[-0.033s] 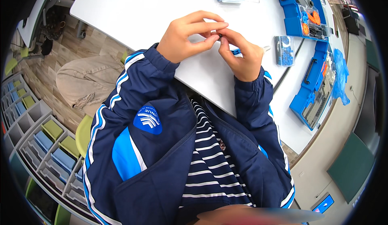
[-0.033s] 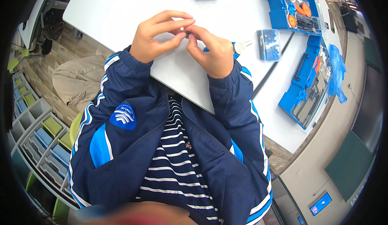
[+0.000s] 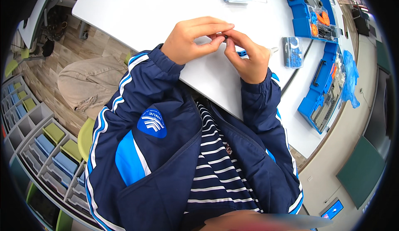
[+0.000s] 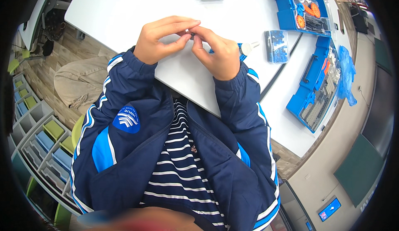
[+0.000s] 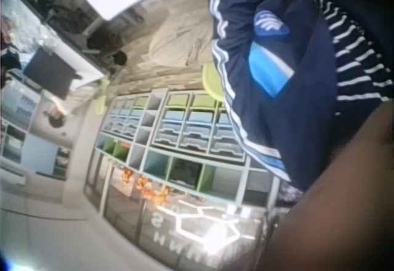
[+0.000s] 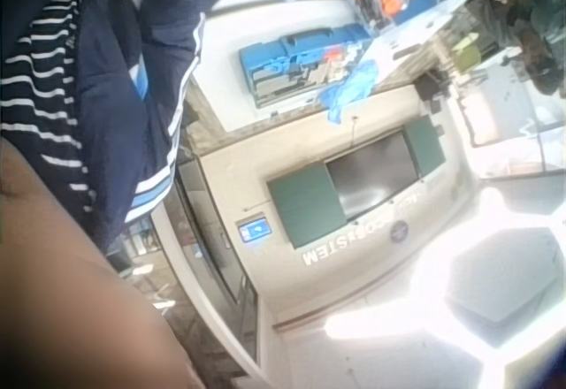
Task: The person uses pliers to cut a perforated metal strip, then handles small fasteners and blue plastic components on a white table. They repeatedly pick up and place parts from a blue kit, aligning and joining pieces by hand.
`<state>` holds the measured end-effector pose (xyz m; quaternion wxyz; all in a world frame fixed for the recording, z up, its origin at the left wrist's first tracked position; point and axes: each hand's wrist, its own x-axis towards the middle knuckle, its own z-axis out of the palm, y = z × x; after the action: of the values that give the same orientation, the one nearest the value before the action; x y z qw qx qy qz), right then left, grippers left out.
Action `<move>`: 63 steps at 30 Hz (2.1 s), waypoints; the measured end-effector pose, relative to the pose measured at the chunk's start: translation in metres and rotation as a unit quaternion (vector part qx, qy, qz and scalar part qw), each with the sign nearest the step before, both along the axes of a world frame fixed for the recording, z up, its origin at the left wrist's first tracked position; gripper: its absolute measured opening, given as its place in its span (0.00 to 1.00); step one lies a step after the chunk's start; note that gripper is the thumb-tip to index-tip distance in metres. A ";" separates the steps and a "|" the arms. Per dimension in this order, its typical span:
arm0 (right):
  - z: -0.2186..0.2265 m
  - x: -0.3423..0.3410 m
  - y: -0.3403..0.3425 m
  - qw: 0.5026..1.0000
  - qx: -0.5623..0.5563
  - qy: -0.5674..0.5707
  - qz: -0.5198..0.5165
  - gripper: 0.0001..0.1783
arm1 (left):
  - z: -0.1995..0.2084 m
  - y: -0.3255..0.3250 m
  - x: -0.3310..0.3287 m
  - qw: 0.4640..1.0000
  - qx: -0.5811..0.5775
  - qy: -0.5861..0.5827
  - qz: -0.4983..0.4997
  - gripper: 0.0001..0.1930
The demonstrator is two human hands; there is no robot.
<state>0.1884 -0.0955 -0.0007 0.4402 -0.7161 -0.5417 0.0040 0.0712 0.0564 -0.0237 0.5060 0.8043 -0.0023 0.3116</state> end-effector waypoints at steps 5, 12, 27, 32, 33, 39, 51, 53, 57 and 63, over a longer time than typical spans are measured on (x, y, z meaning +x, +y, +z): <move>-0.006 -0.003 0.002 1.000 0.002 0.002 0.015 0.15 | -0.008 0.004 -0.002 0.995 0.093 -0.034 0.018 0.21; -0.009 -0.005 0.003 1.000 0.010 0.016 0.011 0.13 | -0.010 0.001 -0.003 0.997 0.067 -0.031 0.023 0.19; 0.002 0.003 0.005 0.998 0.019 -0.056 -0.038 0.12 | 0.001 -0.023 0.000 0.851 -0.476 0.187 -0.120 0.17; 0.005 0.000 0.006 0.998 0.032 -0.041 -0.027 0.13 | 0.015 -0.012 -0.007 0.883 -0.388 0.229 -0.135 0.14; 0.006 -0.001 0.007 0.998 0.038 -0.037 -0.024 0.12 | 0.016 -0.010 -0.008 0.889 -0.367 0.236 -0.139 0.14; 0.013 -0.017 0.011 0.998 0.046 -0.034 -0.033 0.12 | 0.018 -0.006 -0.017 0.834 -0.467 0.233 -0.183 0.16; 0.074 -0.017 0.032 0.995 0.018 0.047 -0.089 0.09 | 0.054 0.011 -0.063 0.789 -0.553 0.138 -0.231 0.18; 0.084 -0.003 0.031 0.990 0.036 0.088 -0.103 0.07 | 0.055 0.018 -0.065 0.824 -0.505 0.130 -0.221 0.19; 0.059 0.014 0.049 0.994 0.029 -0.012 -0.104 0.06 | 0.031 0.036 -0.024 0.915 -0.387 0.116 -0.004 0.16; 0.007 -0.014 0.035 0.993 -0.020 0.073 -0.093 0.18 | -0.017 0.042 -0.031 0.921 -0.296 0.044 0.248 0.14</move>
<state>0.1741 -0.0602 0.0067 0.4626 -0.7698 -0.4391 0.0262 0.0402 0.0985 -0.0403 0.6270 0.6055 0.3117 0.3782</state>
